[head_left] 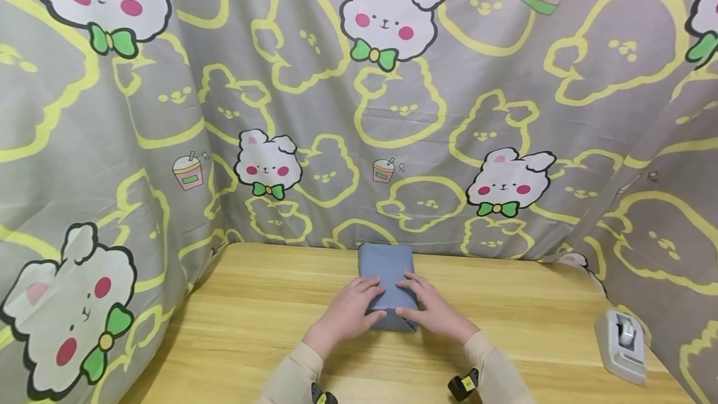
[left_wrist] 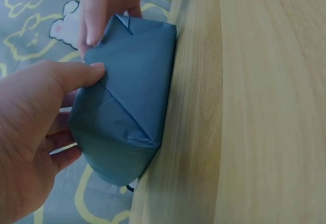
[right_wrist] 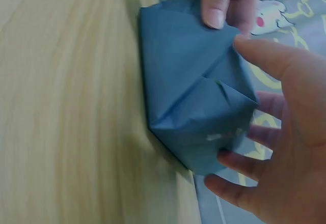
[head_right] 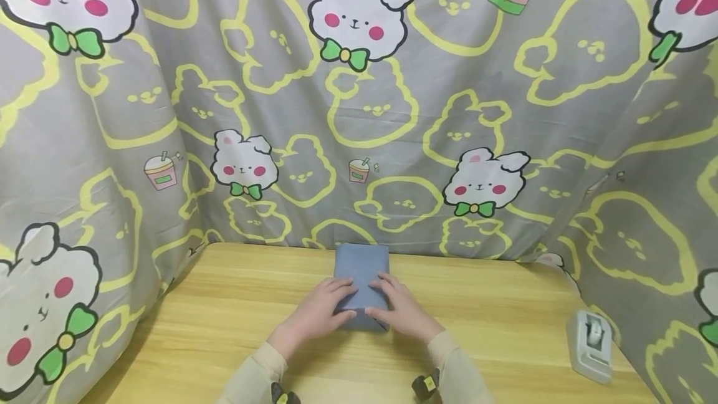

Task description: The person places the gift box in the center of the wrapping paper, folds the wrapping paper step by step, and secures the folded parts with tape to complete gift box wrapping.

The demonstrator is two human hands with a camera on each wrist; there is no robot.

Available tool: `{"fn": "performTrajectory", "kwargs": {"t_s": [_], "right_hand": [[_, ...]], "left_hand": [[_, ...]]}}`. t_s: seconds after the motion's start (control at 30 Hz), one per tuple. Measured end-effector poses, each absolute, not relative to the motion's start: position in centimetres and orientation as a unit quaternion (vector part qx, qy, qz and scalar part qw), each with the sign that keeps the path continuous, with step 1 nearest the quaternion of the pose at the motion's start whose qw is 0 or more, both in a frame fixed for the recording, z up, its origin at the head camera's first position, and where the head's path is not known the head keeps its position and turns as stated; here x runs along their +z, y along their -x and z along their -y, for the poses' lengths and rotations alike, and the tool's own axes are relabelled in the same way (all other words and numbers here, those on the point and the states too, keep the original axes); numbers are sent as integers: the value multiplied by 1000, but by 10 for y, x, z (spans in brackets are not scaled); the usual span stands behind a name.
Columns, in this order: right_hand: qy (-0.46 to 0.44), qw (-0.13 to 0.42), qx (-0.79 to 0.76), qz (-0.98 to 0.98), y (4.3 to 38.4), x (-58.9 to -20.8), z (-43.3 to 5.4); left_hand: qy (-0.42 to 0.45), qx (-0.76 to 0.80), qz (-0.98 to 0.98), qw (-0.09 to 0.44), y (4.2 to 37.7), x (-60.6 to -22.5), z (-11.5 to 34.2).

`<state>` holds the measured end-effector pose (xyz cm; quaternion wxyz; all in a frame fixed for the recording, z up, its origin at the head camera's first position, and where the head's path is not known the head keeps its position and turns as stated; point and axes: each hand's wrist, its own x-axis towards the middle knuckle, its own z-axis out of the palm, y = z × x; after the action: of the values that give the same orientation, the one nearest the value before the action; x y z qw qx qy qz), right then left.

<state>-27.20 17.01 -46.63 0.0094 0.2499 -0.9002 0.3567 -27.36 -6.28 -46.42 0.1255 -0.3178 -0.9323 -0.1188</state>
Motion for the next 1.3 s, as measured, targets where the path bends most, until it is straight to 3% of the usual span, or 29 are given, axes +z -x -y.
{"fn": "performTrajectory", "kwargs": {"t_s": [0.17, 0.57, 0.7, 1.07, 1.3], "right_hand": [[-248, 9, 384, 889, 264, -456, -189], [-185, 138, 355, 906, 230, -440, -287], [-135, 176, 328, 918, 216, -436, -325], [61, 212, 281, 934, 179, -439, -427], [277, 112, 271, 915, 167, -447, -453]], "left_hand": [[312, -121, 935, 121, 274, -465, 63], [310, -133, 933, 124, 275, -469, 64], [310, -132, 933, 129, 275, -470, 63], [313, -135, 931, 129, 273, -467, 61], [311, -135, 932, 126, 273, -466, 61]]}}
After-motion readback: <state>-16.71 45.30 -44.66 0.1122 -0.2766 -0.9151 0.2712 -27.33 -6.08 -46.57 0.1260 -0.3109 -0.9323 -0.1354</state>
